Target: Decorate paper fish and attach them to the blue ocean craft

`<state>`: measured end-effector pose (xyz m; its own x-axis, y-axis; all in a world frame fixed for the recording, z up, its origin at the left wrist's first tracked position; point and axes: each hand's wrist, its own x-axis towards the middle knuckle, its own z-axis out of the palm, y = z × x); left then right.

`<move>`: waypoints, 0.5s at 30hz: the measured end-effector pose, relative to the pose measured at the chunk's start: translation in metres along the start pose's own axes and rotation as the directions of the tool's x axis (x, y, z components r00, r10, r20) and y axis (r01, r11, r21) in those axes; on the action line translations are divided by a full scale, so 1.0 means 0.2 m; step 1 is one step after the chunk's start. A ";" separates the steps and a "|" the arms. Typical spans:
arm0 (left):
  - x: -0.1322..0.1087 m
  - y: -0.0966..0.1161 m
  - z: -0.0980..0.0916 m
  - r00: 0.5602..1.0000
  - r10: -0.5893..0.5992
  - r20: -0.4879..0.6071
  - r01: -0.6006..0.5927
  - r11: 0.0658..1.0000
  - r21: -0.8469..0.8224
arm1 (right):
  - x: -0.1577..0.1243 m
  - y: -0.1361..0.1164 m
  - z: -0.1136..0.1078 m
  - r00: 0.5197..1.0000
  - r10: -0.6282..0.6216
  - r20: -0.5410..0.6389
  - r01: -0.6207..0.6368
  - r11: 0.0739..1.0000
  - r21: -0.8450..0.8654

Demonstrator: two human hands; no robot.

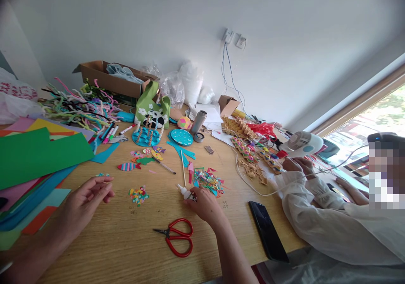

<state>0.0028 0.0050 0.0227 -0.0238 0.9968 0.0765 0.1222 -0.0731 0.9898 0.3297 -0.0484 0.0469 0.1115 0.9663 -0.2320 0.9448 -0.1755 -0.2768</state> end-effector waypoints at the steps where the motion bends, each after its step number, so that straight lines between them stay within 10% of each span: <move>1: 0.00 0.00 0.00 1.000 0.002 0.000 -0.002 1.000 0.002 | 0.00 0.00 0.00 1.000 -0.001 0.002 0.001 1.000 0.005; 9: 0.01 -0.01 -0.01 0.999 0.029 0.016 -0.030 0.999 0.035 | -0.01 0.03 0.05 0.968 0.024 -0.248 0.028 0.979 0.203; 15: 0.00 -0.07 -0.01 0.990 0.138 0.042 -0.142 0.983 0.116 | -0.18 0.16 0.21 0.722 0.263 -0.641 0.046 0.905 0.423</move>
<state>-0.0013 0.0063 0.0085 0.0347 0.9777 0.2073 0.2389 -0.2095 0.9482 0.3434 -0.0976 0.0064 0.5261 0.7717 0.3573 0.7301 -0.1944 -0.6551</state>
